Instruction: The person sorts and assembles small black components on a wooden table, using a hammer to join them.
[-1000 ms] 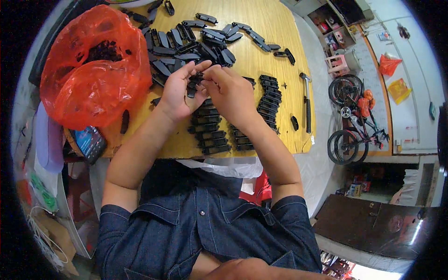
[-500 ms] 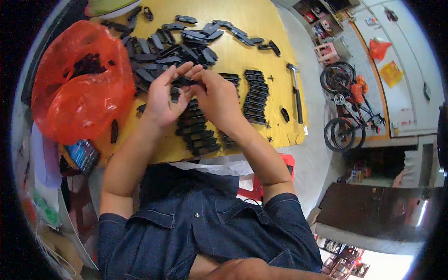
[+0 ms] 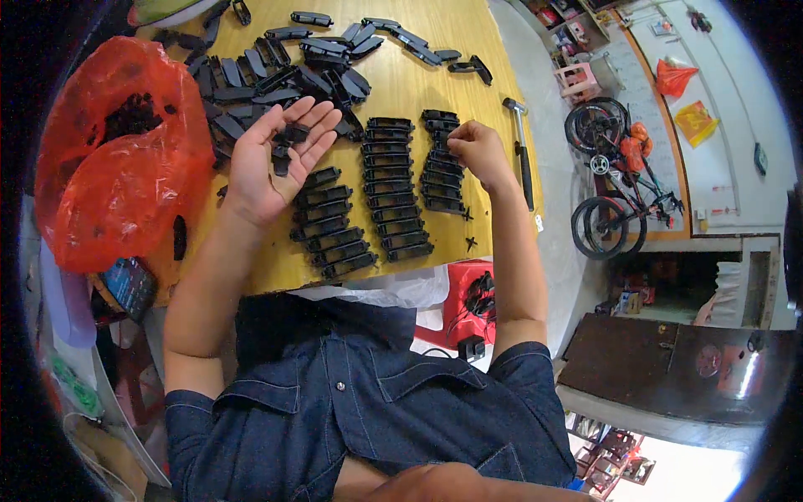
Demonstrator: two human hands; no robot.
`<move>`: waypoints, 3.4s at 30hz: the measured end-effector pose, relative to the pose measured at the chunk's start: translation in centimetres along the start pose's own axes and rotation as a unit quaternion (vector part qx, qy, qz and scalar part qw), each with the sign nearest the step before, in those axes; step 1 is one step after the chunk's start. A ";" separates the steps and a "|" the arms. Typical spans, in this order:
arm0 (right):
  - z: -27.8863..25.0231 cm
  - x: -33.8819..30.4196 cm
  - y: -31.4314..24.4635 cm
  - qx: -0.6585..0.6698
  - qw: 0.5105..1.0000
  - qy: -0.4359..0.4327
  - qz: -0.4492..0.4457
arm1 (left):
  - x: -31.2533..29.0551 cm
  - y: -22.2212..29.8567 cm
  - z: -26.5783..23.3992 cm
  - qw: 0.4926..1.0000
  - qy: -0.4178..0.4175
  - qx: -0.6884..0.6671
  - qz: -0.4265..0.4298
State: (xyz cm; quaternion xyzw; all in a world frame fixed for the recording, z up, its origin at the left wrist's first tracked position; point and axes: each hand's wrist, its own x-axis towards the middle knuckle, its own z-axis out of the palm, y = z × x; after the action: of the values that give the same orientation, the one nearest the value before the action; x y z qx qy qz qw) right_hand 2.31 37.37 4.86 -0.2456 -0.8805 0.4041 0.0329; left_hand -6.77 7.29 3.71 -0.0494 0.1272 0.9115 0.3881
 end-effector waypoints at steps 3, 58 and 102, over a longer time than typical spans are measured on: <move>0.2 0.1 -0.2 0.014 1.000 -0.020 0.014 | 0.1 0.0 -0.5 1.000 -0.009 0.004 -0.002; 0.5 -4.5 -2.1 0.165 0.983 0.030 0.077 | -0.4 -0.6 0.6 0.999 0.023 0.029 -0.005; 2.0 -2.6 -3.6 -0.270 0.958 0.087 -0.039 | -0.3 -0.5 0.0 0.999 -0.034 -0.016 -0.031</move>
State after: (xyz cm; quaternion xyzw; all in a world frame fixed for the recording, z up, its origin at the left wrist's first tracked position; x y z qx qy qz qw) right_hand 2.66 32.83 6.51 -0.2454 -0.9594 0.1264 0.0572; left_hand -6.21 7.45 3.62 -0.0285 0.0974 0.9020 0.4197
